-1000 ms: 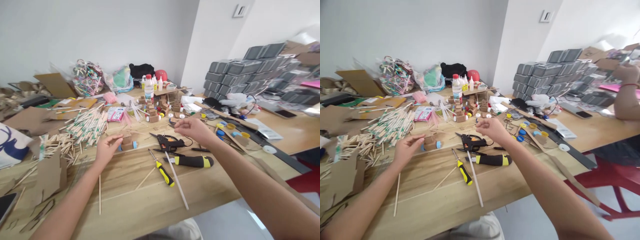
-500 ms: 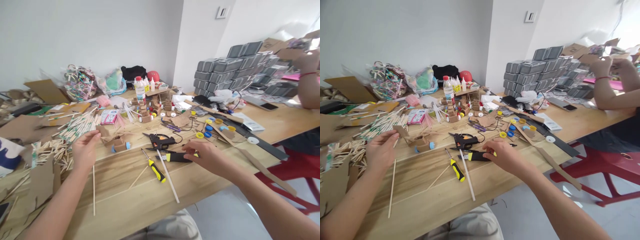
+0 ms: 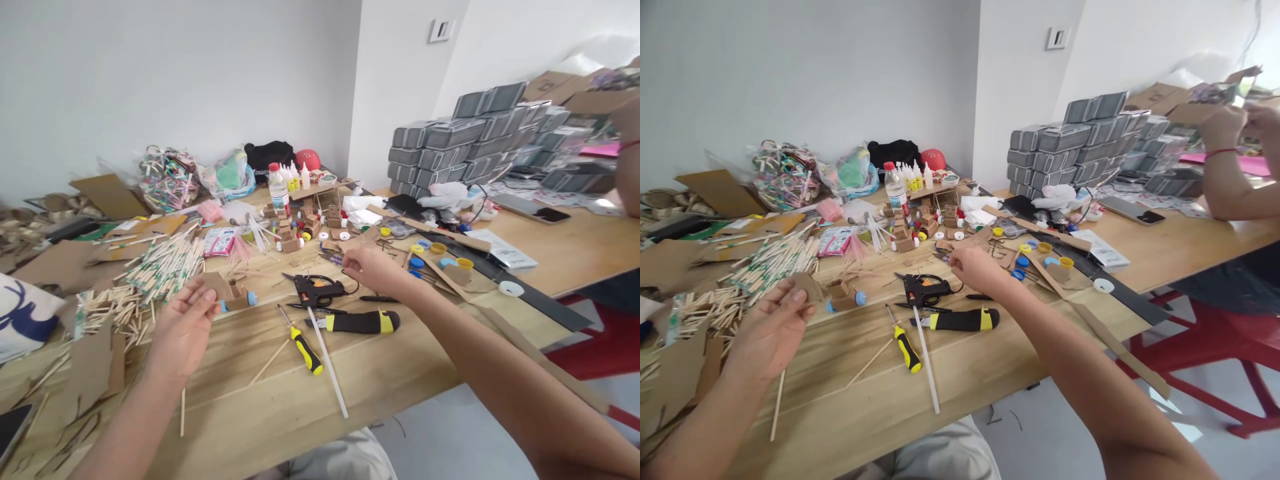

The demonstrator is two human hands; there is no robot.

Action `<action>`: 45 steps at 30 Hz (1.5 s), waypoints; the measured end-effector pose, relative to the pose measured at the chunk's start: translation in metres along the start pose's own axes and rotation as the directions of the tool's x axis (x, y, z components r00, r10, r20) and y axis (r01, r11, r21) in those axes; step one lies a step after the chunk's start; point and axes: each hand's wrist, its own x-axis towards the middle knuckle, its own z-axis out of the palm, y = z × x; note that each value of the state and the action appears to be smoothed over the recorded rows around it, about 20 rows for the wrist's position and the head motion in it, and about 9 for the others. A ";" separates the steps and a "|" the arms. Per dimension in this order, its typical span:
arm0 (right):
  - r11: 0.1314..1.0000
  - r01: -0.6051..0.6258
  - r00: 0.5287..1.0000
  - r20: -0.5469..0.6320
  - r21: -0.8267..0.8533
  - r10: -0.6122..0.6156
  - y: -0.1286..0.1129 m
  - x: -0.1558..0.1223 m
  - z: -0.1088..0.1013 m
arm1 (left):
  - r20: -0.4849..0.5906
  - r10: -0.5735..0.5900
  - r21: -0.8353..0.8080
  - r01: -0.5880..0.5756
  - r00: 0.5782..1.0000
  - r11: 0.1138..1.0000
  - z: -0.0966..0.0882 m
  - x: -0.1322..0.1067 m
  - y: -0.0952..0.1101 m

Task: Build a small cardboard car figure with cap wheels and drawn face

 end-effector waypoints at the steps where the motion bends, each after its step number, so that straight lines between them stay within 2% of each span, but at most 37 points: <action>1: 0.999 0.034 0.999 0.032 -0.009 -0.034 -0.005 0.002 0.001 | 0.000 -0.019 0.007 0.019 1.000 1.000 -0.001 -0.006 -0.001; 6: 0.977 0.205 0.966 0.171 -0.066 -0.191 -0.029 -0.003 0.005 | -0.058 -0.065 0.029 0.067 0.996 0.997 -0.012 -0.033 -0.003; 9: 0.962 0.257 0.948 0.216 -0.095 -0.232 -0.035 -0.008 0.009 | -0.114 -0.073 0.040 0.078 0.991 0.996 -0.016 -0.042 -0.002; 12: 0.956 0.275 0.940 0.236 -0.103 -0.245 -0.036 -0.010 0.015 | -0.124 -0.068 0.048 0.075 0.990 0.996 -0.016 -0.045 0.000; 16: 0.963 0.256 0.949 0.208 -0.082 -0.235 -0.033 -0.009 0.022 | -0.139 -0.090 0.030 0.095 0.986 0.995 -0.012 -0.044 0.000; 20: 0.976 0.212 0.966 0.157 -0.041 -0.204 -0.023 -0.018 0.017 | -0.110 -0.121 0.017 0.123 0.987 0.992 -0.014 -0.042 -0.004; 25: 0.968 0.169 0.985 -0.069 0.185 -0.159 -0.003 -0.059 0.006 | -0.083 -0.221 0.007 0.222 0.972 0.975 -0.028 -0.043 -0.010; 28: 0.937 0.207 0.978 -0.050 0.281 -0.202 0.001 -0.084 0.012 | -0.110 -0.273 -0.042 0.270 0.956 0.962 -0.039 -0.045 -0.015; 31: 0.905 0.269 0.957 0.017 0.330 -0.291 -0.006 -0.094 0.027 | -0.132 -0.314 -0.107 0.302 0.940 0.947 -0.046 -0.045 -0.022; 36: 0.887 0.374 0.922 -0.005 0.270 -0.387 -0.028 -0.078 0.042 | -0.059 -0.366 -0.178 0.351 0.929 0.919 -0.040 -0.043 -0.030; 40: 0.840 0.490 0.866 -0.018 0.233 -0.500 -0.039 -0.058 0.038 | -0.114 -0.400 -0.203 0.372 0.910 0.906 -0.033 -0.041 -0.032; 45: 0.787 0.559 0.798 0.086 0.261 -0.596 -0.049 -0.043 0.036 | -0.074 -0.411 -0.177 0.394 0.909 0.902 -0.032 -0.036 -0.032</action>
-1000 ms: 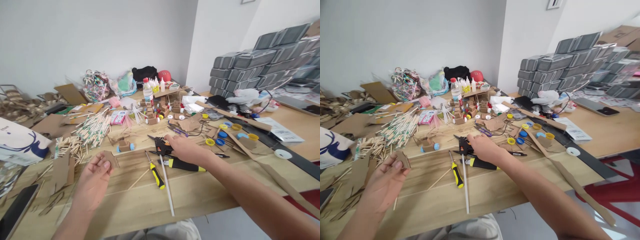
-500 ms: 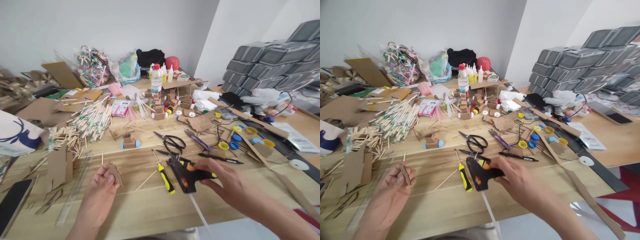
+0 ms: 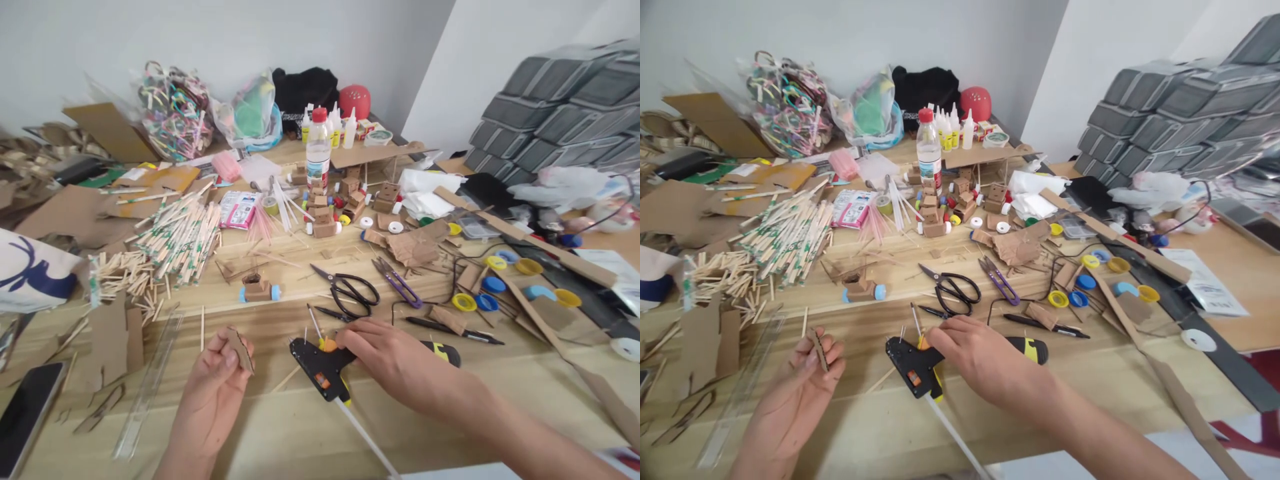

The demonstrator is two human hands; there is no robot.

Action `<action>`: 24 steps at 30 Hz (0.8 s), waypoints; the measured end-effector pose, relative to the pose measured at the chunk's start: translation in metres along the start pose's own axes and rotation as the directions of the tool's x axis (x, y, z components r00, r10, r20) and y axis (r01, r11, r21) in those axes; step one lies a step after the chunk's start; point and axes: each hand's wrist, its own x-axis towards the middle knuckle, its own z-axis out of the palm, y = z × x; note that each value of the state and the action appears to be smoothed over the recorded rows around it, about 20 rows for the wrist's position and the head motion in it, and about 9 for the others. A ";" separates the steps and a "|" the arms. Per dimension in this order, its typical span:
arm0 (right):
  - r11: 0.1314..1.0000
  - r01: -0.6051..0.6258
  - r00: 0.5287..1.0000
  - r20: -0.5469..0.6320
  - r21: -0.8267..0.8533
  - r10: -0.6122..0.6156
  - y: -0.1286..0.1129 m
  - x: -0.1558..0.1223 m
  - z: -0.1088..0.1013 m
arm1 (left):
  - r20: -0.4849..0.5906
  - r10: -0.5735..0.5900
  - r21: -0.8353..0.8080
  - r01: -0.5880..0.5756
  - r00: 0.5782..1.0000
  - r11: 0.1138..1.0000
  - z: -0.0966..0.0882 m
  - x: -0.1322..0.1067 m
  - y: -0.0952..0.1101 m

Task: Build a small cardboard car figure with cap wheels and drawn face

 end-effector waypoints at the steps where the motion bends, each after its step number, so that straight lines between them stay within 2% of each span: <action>1: 1.000 0.000 1.000 0.030 0.013 -0.001 0.000 0.002 0.000 | 0.005 -0.002 0.007 0.002 1.000 1.000 0.000 0.001 0.001; 4: 0.997 0.007 0.996 0.088 0.083 -0.014 0.006 0.006 -0.003 | 0.024 -0.022 0.025 0.021 0.999 0.999 -0.002 0.006 0.004; 6: 0.993 -0.011 0.998 0.065 0.114 0.004 0.014 0.009 -0.006 | 0.022 -0.039 0.031 0.039 0.999 0.999 -0.003 0.008 0.004; 8: 0.995 -0.083 0.996 -0.018 0.058 0.084 0.024 0.015 -0.008 | -0.009 -0.040 0.027 0.041 0.999 0.999 -0.002 0.010 0.004; 10: 0.972 -0.218 0.974 -0.075 -0.082 0.213 0.032 0.024 -0.008 | -0.045 -0.031 0.012 0.032 0.999 0.999 0.003 0.012 0.002; 12: 0.910 -0.354 0.934 -0.025 -0.216 0.358 0.037 0.034 -0.006 | -0.047 -0.030 -0.011 0.030 0.998 0.999 0.012 0.013 -0.002; 14: 0.862 -0.421 0.890 0.054 -0.282 0.452 0.040 0.044 -0.003 | -0.021 -0.032 -0.034 0.032 0.999 0.999 0.024 0.014 -0.007; 19: 0.859 -0.451 0.868 0.105 -0.242 0.485 0.052 0.050 -0.003 | 0.108 -0.010 0.019 0.008 0.994 1.000 0.052 0.022 -0.016; 24: 0.840 -0.532 0.843 0.022 -0.108 0.537 0.062 0.043 -0.004 | 0.181 0.036 0.035 -0.043 0.983 0.998 0.073 0.030 -0.018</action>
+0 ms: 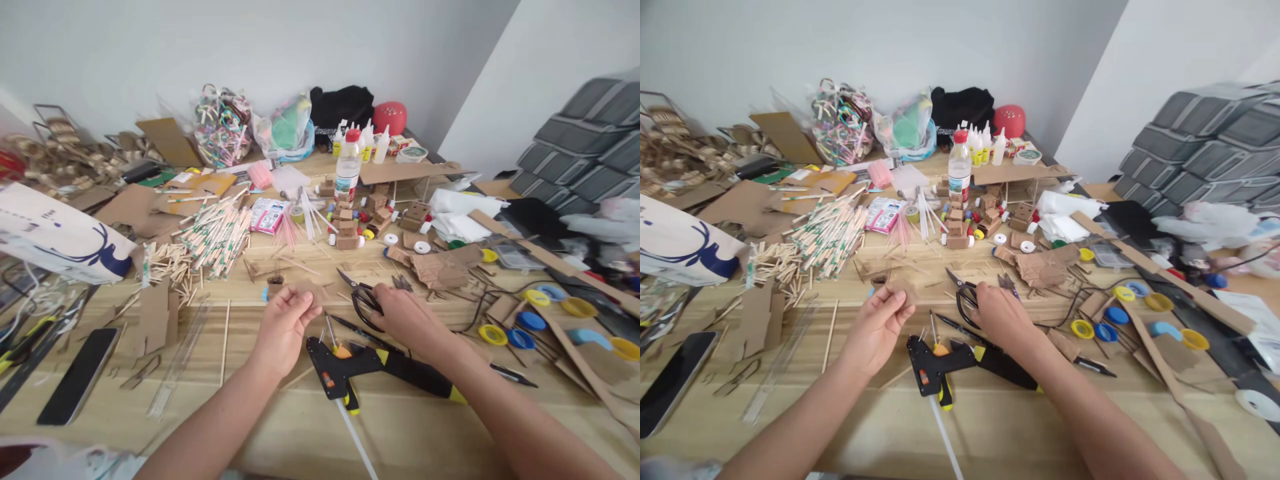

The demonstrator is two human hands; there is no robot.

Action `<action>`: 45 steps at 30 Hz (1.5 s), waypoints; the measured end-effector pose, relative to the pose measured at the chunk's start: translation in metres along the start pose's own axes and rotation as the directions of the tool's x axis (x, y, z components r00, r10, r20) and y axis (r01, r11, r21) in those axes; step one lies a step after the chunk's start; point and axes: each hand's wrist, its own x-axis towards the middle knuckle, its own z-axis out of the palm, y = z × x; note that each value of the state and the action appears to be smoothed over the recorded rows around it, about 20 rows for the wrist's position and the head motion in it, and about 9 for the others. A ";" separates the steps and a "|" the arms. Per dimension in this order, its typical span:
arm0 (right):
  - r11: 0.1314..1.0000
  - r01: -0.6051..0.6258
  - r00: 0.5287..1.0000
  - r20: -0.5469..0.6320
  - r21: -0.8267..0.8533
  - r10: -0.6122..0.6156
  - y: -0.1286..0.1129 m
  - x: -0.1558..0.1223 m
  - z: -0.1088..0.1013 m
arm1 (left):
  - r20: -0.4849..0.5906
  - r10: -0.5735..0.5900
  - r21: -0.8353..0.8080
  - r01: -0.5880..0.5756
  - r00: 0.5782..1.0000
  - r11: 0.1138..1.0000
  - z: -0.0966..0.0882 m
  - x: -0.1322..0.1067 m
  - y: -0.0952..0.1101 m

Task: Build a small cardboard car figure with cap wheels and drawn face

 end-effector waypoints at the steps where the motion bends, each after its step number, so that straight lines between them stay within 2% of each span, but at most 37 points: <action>1: 1.000 -0.017 1.000 -0.020 0.026 0.018 0.002 -0.001 0.000 | 0.016 -0.003 0.008 0.002 1.000 1.000 0.004 0.002 0.000; 3: 0.984 -0.019 0.996 -0.078 0.179 0.034 0.006 -0.004 0.000 | 0.042 -0.017 0.028 0.016 0.999 0.999 0.014 0.007 0.000; 4: 0.944 0.012 0.993 -0.114 0.328 0.027 0.007 -0.006 0.000 | 0.051 -0.025 0.038 0.023 0.998 0.999 0.020 0.010 0.000; 5: 0.860 0.063 0.988 -0.154 0.507 0.018 0.007 -0.008 -0.002 | 0.058 -0.031 0.049 0.028 0.998 0.998 0.025 0.013 0.000; 7: 0.559 0.173 0.974 -0.224 0.811 0.023 0.004 -0.013 -0.006 | 0.069 -0.025 0.068 0.020 0.997 0.997 0.037 0.018 0.002; 8: 0.402 0.202 0.972 -0.235 0.893 0.034 0.001 -0.015 -0.008 | 0.076 -0.014 0.075 0.008 0.997 0.997 0.042 0.021 0.003; 10: 0.206 0.174 0.982 -0.185 0.963 0.039 -0.007 -0.019 -0.011 | 0.087 0.024 0.082 -0.032 0.996 0.996 0.051 0.028 0.006; 12: 0.074 0.079 0.997 -0.079 0.994 0.001 -0.014 -0.021 -0.013 | 0.091 0.060 0.084 -0.068 0.994 0.994 0.058 0.035 0.008; 14: -0.014 -0.031 0.998 0.031 0.999 -0.056 -0.017 -0.021 -0.012 | 0.080 0.085 0.086 -0.092 0.993 0.992 0.062 0.044 0.009; 16: -0.052 -0.100 0.991 0.095 0.994 -0.093 -0.018 -0.020 -0.011 | 0.050 0.103 0.083 -0.107 0.993 0.991 0.064 0.051 0.008; 18: -0.037 -0.108 0.988 0.104 0.993 -0.113 -0.017 -0.019 -0.011 | 0.021 0.120 0.078 -0.122 0.993 0.990 0.066 0.056 0.007; 20: 0.021 -0.088 0.987 0.090 0.996 -0.133 -0.016 -0.019 -0.011 | 0.015 0.131 0.076 -0.132 0.991 0.988 0.069 0.059 0.006; 30: 0.426 0.150 0.985 -0.098 0.892 -0.142 -0.016 -0.035 -0.003 | -0.001 0.189 0.025 -0.189 0.982 0.982 0.085 0.055 -0.002; 34: 0.461 0.151 0.988 -0.126 0.874 -0.086 -0.016 -0.037 -0.005 | -0.016 0.218 0.039 -0.218 0.976 0.975 0.086 0.054 -0.005; 37: 0.488 0.145 0.989 -0.120 0.861 -0.083 -0.015 -0.035 -0.008 | 0.021 0.233 0.088 -0.234 0.972 0.968 0.084 0.053 -0.008; 41: 0.535 0.150 0.988 -0.117 0.831 -0.097 -0.015 -0.034 -0.010 | 0.100 0.192 0.172 -0.207 0.976 0.963 0.085 0.050 -0.015; 45: 0.550 0.148 0.989 -0.133 0.822 -0.067 -0.018 -0.034 -0.013 | 0.104 0.152 0.176 -0.168 0.983 0.970 0.091 0.046 -0.024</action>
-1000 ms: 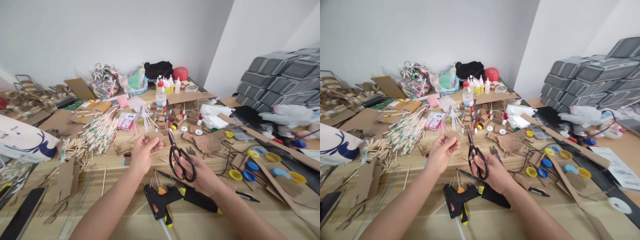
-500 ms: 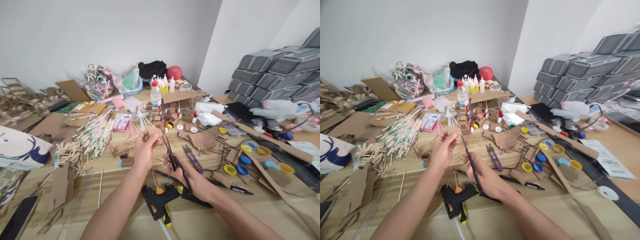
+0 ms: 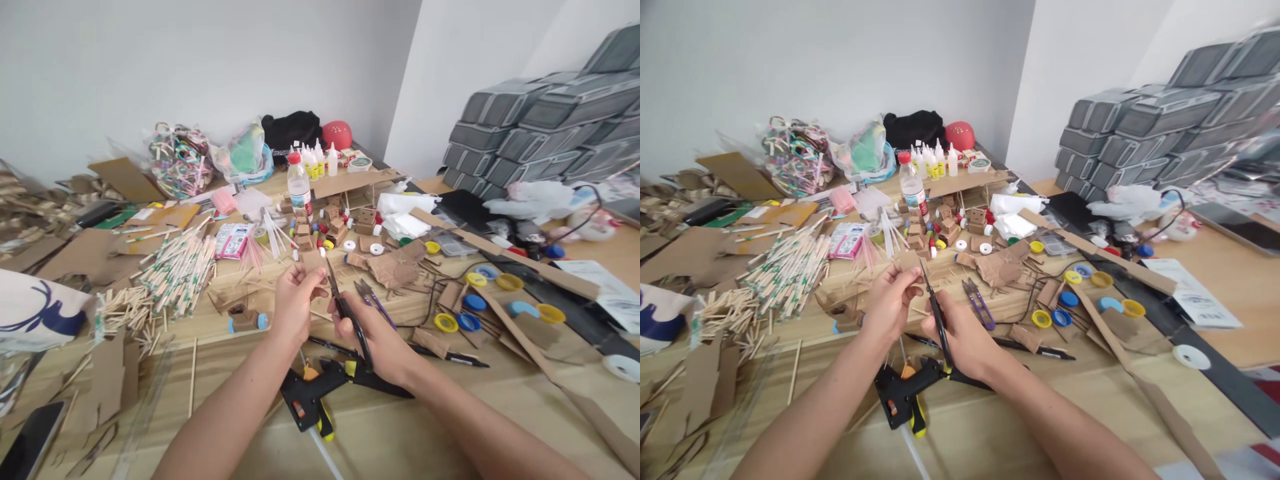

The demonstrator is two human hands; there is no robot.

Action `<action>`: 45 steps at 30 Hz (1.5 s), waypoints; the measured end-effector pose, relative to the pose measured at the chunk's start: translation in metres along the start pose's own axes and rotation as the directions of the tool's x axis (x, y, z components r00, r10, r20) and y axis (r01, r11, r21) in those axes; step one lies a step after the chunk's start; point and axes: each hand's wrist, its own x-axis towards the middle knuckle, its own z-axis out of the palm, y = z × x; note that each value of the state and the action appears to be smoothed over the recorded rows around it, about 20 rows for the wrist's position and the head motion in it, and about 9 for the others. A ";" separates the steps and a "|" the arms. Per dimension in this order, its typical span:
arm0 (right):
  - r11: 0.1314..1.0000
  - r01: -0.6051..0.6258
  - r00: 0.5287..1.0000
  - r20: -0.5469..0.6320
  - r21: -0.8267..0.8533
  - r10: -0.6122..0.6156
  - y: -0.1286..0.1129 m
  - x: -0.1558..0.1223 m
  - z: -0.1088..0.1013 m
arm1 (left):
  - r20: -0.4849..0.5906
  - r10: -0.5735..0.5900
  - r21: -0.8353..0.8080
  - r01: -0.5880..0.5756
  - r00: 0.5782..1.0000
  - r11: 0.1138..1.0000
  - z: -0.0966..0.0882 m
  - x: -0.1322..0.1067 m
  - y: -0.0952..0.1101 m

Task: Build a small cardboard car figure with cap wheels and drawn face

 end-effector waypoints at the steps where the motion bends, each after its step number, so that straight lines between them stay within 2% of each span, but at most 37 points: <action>1: 1.000 0.002 1.000 -0.014 -0.012 -0.002 -0.001 0.000 0.000 | 0.002 -0.006 -0.003 0.006 1.000 1.000 0.002 -0.001 -0.001; 9: 0.995 0.023 0.994 -0.101 -0.093 -0.033 0.000 0.003 -0.004 | -0.013 -0.013 0.007 0.013 1.000 1.000 0.010 -0.003 -0.004; 13: 0.996 -0.084 0.994 -0.067 -0.030 0.082 -0.001 0.003 -0.003 | -0.010 -0.013 0.020 0.013 1.000 1.000 0.009 -0.003 -0.003; 16: 0.992 -0.122 0.990 -0.060 0.036 0.124 -0.001 0.003 0.000 | -0.020 -0.011 0.032 0.012 1.000 0.999 0.008 -0.004 -0.003; 38: 0.972 -0.183 0.969 -0.142 0.145 0.203 0.001 0.008 0.012 | -0.010 -0.009 0.022 0.009 1.000 1.000 0.005 -0.004 0.001; 45: 0.972 -0.179 0.973 -0.119 0.153 0.198 0.007 0.011 0.011 | 0.009 -0.015 0.016 0.015 1.000 1.000 0.002 -0.003 0.005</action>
